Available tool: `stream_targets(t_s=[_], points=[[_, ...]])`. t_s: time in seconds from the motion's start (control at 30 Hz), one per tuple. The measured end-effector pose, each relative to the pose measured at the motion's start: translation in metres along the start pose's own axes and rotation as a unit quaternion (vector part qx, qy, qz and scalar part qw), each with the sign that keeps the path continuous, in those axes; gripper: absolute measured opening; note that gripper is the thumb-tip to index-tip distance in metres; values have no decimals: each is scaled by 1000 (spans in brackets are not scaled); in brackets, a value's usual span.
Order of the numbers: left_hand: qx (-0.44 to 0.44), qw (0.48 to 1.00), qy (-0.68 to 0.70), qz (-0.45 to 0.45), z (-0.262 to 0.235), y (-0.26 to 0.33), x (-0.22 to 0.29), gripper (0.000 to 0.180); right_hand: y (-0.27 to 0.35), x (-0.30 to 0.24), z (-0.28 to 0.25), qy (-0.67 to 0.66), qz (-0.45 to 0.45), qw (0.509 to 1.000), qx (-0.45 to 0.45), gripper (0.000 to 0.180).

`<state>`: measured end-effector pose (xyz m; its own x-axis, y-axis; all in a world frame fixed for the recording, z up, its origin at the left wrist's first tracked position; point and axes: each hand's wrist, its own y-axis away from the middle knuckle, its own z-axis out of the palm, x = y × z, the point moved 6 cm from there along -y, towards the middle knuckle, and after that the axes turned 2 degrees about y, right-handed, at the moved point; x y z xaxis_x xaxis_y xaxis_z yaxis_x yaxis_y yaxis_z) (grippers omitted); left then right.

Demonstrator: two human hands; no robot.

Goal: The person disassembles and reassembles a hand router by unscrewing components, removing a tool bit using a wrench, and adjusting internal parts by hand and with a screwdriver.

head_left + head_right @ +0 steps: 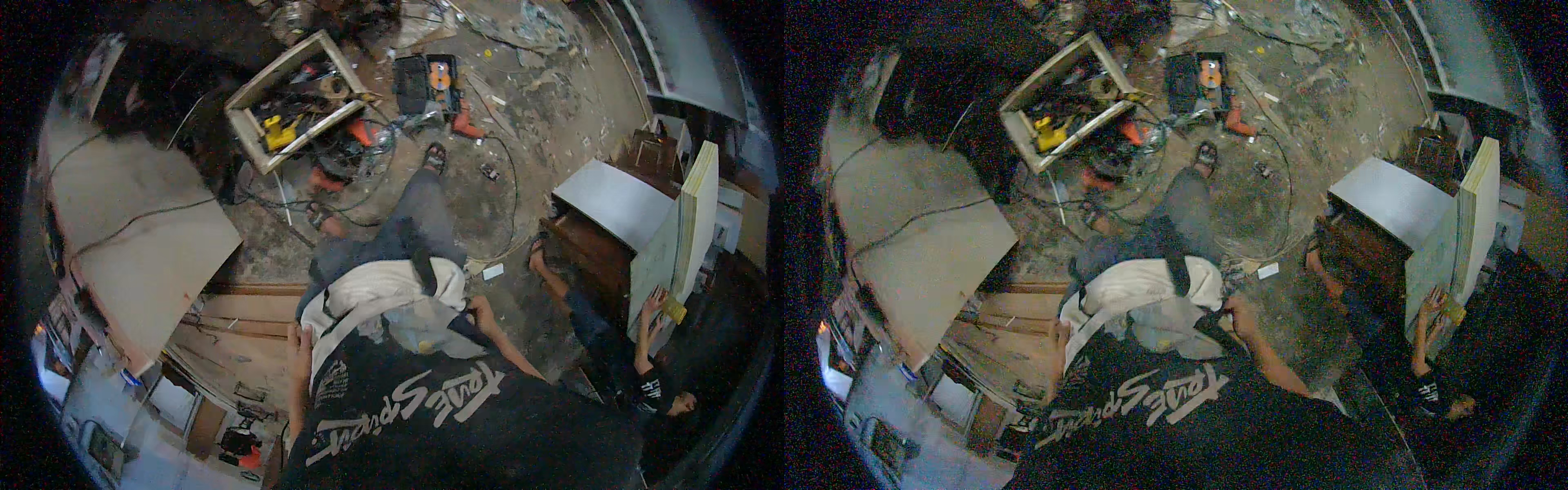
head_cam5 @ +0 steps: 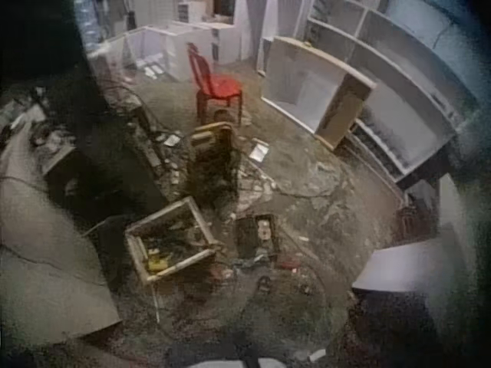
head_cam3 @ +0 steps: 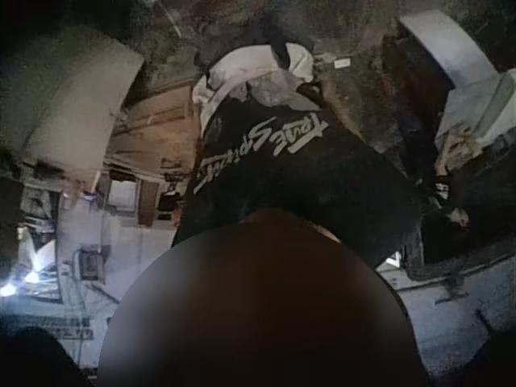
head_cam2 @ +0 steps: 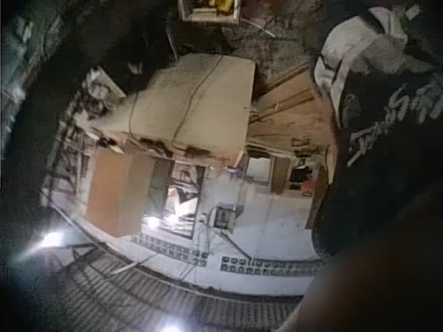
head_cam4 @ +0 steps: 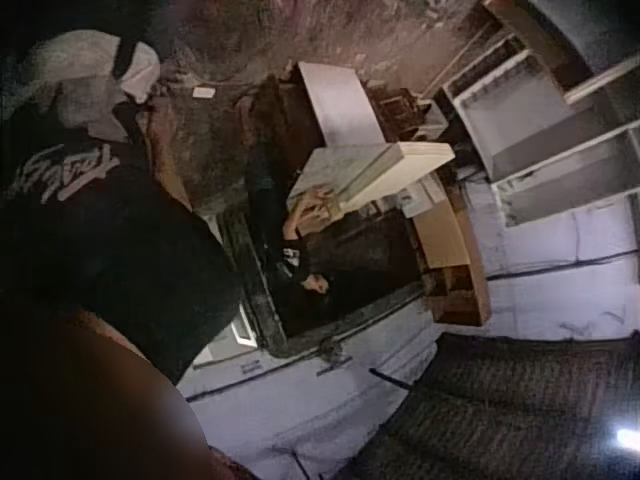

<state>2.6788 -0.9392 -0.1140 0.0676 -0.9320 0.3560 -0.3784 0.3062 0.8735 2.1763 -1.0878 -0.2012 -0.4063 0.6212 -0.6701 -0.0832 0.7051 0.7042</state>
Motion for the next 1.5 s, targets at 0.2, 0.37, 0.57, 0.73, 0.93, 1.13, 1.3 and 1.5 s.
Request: stream_targets(t_s=[0.2,0.37,0.57,0.73,0.93,1.13,1.3,1.5], points=[[23,966,-257,-27,138,-96,210,44,-204,51,-69,-274,195,936,107,27],[-96,977,18,187,375,-331,340,23,-483,93,-124,146,62,978,132,36],[35,870,-81,486,594,-639,415,53,-720,96,-101,166,-99,957,214,31],[40,788,-181,587,684,-743,445,87,-809,72,-103,189,-340,856,340,14],[38,785,-41,617,682,-780,422,88,-821,68,-99,169,-227,879,383,27],[65,683,-64,724,679,-775,422,62,-835,64,-67,189,-472,794,333,29],[23,688,-55,723,680,-775,421,68,-876,40,-31,403,-500,725,249,62],[14,705,-54,707,675,-777,425,71,-908,21,-8,642,-426,622,142,58]])
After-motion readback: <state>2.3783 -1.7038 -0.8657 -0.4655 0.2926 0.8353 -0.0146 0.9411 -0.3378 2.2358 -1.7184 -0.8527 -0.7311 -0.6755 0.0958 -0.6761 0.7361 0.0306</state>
